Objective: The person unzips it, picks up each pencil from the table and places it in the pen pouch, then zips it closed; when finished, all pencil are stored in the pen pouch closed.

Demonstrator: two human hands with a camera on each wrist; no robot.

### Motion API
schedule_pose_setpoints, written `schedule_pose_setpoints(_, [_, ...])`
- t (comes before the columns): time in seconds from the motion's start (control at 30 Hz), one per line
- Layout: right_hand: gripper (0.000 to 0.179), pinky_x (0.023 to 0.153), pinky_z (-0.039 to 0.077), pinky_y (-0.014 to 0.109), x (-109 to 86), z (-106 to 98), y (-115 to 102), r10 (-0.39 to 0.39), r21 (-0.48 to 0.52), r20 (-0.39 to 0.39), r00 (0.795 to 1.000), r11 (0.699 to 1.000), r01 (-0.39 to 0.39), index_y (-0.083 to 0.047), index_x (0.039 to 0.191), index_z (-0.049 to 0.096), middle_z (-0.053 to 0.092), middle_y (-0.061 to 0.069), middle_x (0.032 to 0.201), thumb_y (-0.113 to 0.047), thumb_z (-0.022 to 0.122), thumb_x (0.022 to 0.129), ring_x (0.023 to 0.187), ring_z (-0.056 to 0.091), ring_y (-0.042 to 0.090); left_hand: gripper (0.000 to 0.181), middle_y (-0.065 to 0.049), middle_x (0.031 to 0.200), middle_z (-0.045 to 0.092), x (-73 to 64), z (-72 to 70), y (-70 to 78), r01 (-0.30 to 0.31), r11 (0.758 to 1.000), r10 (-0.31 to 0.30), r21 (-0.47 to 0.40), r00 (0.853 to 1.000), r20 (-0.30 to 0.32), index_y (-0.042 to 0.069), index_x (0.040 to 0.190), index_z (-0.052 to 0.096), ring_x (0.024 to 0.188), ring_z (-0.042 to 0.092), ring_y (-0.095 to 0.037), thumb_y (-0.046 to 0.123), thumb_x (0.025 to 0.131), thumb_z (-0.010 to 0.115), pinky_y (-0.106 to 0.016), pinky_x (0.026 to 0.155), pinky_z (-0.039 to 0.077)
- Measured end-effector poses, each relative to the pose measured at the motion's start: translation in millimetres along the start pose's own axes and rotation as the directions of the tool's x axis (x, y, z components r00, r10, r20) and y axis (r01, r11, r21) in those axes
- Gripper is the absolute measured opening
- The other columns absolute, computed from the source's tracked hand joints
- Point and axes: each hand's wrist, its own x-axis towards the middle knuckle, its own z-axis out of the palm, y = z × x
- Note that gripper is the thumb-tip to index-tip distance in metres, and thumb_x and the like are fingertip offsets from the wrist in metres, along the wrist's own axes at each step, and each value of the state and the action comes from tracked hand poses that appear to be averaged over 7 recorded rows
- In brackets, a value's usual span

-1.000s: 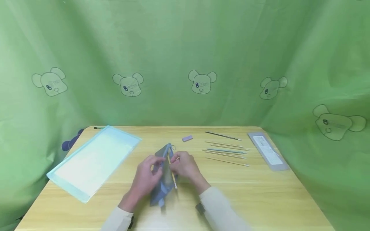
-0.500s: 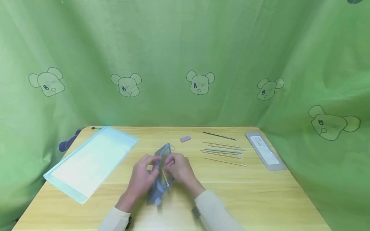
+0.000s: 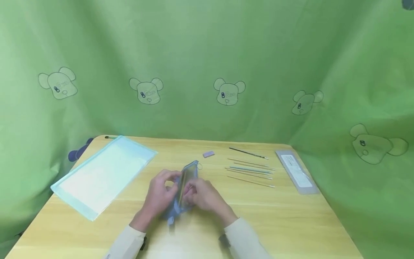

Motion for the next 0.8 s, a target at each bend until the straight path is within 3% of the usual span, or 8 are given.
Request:
schedule_pose_setpoints(0.17, [0.011,0.075,0.069,0.034,-4.4,-14.9,0.6,-0.052,-0.005,-0.054,0.997,0.999,0.052,0.006,0.109,0.070,0.076,0.025,0.102,0.005,0.066,0.099,0.089,0.075,0.027,0.031,-0.012,0.103,0.069,8.9,7.5,0.0,-0.017,1.000,0.017,-0.008,1.000,0.008,-0.004,0.118,0.076,0.095,0.070,-0.022,-0.009,0.088,0.068,-0.014,0.071,0.064])
schedule_pose_setpoints(0.3, [0.011,0.076,0.069,0.039,-8.2,-29.7,7.2,-0.074,-0.020,-0.125,0.989,0.997,0.072,0.005,0.111,0.071,0.076,0.023,0.103,0.001,0.068,0.100,0.091,0.073,0.027,0.032,-0.011,0.103,0.069,14.2,8.4,-1.3,-0.021,1.000,0.021,-0.007,1.000,0.014,-0.004,0.118,0.076,0.095,0.069,-0.021,-0.008,0.088,0.068,-0.014,0.071,0.064])
schedule_pose_setpoints(0.43, [0.013,0.074,0.066,0.027,-13.4,-47.1,18.9,-0.046,-0.042,-0.205,0.978,0.998,0.038,0.003,0.111,0.071,0.076,0.018,0.101,-0.002,0.072,0.099,0.091,0.072,0.027,0.031,-0.011,0.103,0.069,17.3,6.5,-2.3,-0.026,1.000,0.026,-0.007,0.999,0.024,-0.003,0.118,0.076,0.095,0.068,-0.020,-0.008,0.089,0.067,-0.014,0.071,0.064])
schedule_pose_setpoints(0.53, [0.015,0.080,0.065,0.024,-20.0,-62.2,31.5,-0.016,-0.111,-0.265,0.964,0.994,-0.014,0.001,0.112,0.072,0.076,0.014,0.103,-0.003,0.073,0.098,0.095,0.072,0.023,0.031,-0.011,0.104,0.070,16.8,4.5,-1.7,-0.022,1.000,0.022,-0.004,0.999,0.030,-0.002,0.118,0.077,0.095,0.068,-0.020,-0.008,0.089,0.067,-0.015,0.071,0.064])
schedule_pose_setpoints(0.63, [0.016,0.091,0.066,0.035,-29.6,-77.0,48.5,0.006,-0.205,-0.323,0.946,0.976,-0.076,0.000,0.113,0.073,0.077,0.013,0.106,-0.002,0.073,0.097,0.101,0.074,0.026,0.032,-0.011,0.106,0.071,12.6,2.0,-1.0,-0.010,1.000,0.010,0.002,0.999,0.043,-0.002,0.119,0.076,0.096,0.068,-0.020,-0.008,0.089,0.066,-0.015,0.072,0.064])
schedule_pose_setpoints(0.8, [0.022,0.102,0.062,0.058,-40.7,-105.3,82.4,0.041,-0.325,-0.393,0.919,0.928,-0.180,0.001,0.119,0.071,0.076,0.022,0.118,-0.004,0.070,0.098,0.112,0.074,0.041,0.033,-0.011,0.104,0.071,2.3,-3.1,0.8,0.023,1.000,-0.023,0.007,0.999,0.026,-0.002,0.117,0.077,0.095,0.068,-0.021,-0.010,0.087,0.066,-0.015,0.069,0.063])
